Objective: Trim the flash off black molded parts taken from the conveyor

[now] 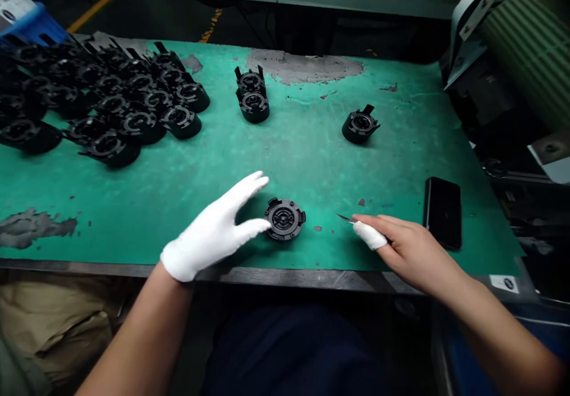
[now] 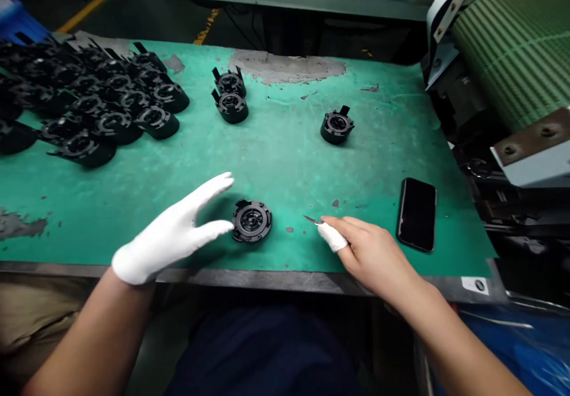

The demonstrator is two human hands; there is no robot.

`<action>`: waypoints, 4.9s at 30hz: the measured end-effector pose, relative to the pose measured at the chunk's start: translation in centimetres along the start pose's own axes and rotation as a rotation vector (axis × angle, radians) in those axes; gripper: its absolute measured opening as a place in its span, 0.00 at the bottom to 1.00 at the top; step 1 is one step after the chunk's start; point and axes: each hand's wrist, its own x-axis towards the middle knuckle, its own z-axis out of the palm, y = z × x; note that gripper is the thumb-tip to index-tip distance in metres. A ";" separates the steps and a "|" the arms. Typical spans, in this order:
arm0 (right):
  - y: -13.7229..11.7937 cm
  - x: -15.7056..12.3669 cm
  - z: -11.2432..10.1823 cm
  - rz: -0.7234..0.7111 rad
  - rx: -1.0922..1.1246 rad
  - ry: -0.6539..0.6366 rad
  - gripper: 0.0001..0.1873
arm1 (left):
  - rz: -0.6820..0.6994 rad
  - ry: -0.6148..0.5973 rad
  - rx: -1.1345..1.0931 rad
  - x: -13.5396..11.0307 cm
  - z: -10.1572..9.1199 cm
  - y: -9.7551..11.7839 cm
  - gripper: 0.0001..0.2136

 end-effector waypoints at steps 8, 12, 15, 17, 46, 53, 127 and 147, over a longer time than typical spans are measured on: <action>-4.2 3.4 0.9 -0.117 -0.042 -0.115 0.21 | -0.087 0.191 -0.242 0.2 6.7 2.1 0.48; -5.2 4.3 0.3 -0.113 -0.246 -0.141 0.21 | -0.093 0.171 -0.225 0.4 6.8 1.8 0.45; -4.9 5.1 -0.3 -0.103 -0.347 -0.147 0.23 | -0.090 0.170 -0.224 0.3 6.5 1.7 0.45; -3.5 5.9 -0.9 0.015 -0.430 -0.125 0.23 | -0.077 0.168 -0.217 0.3 6.3 1.7 0.44; -1.8 10.2 -1.3 0.070 -0.422 -0.078 0.22 | -0.117 0.280 -0.270 0.1 5.9 0.3 0.42; 0.8 8.5 -2.6 0.080 -0.090 0.118 0.21 | -0.132 0.255 -0.276 0.1 5.7 0.6 0.43; -5.5 4.1 3.3 -0.135 -0.091 -0.236 0.20 | -0.149 0.357 -0.377 -2.5 8.2 3.7 0.41; -7.4 5.0 0.4 -0.088 -0.414 -0.269 0.19 | -0.080 0.393 -0.339 -2.7 8.7 3.0 0.41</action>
